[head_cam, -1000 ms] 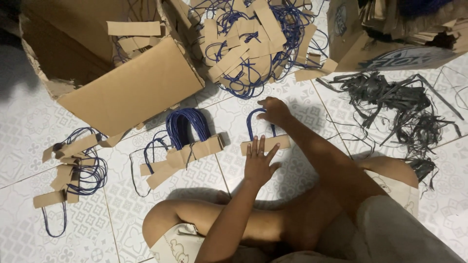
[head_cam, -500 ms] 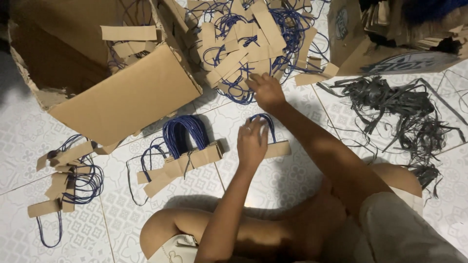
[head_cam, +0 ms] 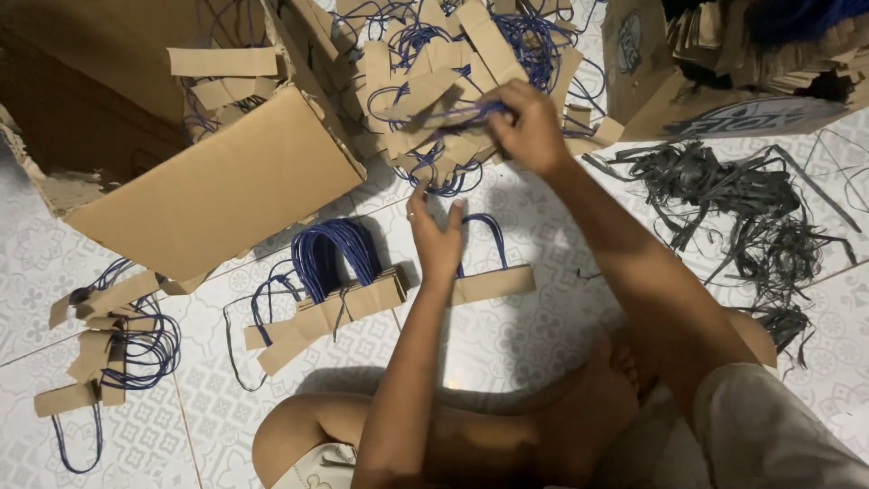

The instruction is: The person sits on the floor and repeatedly wraps blue cables around rectangular cardboard pieces. They fold the cardboard over the cable to secure it, then place the finished bundle into a nearby box. The process is repeated multiple times with new cables and cardboard pieces.

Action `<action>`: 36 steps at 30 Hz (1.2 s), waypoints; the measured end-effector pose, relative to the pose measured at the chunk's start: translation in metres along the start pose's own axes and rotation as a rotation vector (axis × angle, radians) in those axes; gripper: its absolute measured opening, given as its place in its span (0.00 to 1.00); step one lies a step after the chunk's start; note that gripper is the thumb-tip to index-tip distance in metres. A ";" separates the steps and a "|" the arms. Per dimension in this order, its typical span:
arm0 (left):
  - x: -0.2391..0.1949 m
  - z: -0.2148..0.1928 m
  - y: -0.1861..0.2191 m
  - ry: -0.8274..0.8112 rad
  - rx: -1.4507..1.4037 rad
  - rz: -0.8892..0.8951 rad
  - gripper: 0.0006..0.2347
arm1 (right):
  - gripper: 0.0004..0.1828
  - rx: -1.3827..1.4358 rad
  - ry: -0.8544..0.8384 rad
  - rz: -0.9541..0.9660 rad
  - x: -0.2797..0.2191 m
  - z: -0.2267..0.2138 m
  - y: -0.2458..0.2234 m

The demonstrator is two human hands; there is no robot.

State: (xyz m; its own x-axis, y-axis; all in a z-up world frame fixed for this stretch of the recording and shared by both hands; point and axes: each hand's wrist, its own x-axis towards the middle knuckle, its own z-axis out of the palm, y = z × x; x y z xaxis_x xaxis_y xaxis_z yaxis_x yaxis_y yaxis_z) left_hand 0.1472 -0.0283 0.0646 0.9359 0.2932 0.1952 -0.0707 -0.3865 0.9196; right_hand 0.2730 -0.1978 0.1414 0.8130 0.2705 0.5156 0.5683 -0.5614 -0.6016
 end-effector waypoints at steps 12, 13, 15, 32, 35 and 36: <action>-0.027 -0.032 0.055 -0.262 -0.354 -0.156 0.50 | 0.11 0.491 -0.217 0.411 -0.030 -0.103 -0.107; -0.035 -0.031 0.045 -0.263 -0.354 -0.156 0.50 | 0.11 0.490 -0.216 0.412 -0.039 -0.098 -0.098; -0.053 -0.029 0.026 -0.258 -0.597 -0.312 0.24 | 0.11 0.676 -0.130 0.508 -0.057 -0.089 -0.080; -0.131 -0.050 0.043 -0.098 -0.766 -0.557 0.24 | 0.14 0.521 -0.249 0.800 -0.243 -0.042 -0.041; -0.131 -0.055 0.029 -0.148 -0.646 -0.517 0.29 | 0.14 0.757 -0.057 0.775 -0.248 -0.032 -0.031; -0.131 -0.055 0.018 -0.211 -0.540 -0.472 0.28 | 0.16 0.845 0.030 0.762 -0.250 -0.029 -0.027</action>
State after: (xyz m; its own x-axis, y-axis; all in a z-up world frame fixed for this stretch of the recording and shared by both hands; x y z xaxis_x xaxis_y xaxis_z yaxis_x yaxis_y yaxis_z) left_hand 0.0044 -0.0250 0.0741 0.9513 0.1269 -0.2810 0.2459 0.2375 0.9397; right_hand 0.0512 -0.2726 0.0465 0.9865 0.0592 -0.1526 -0.1596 0.1385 -0.9774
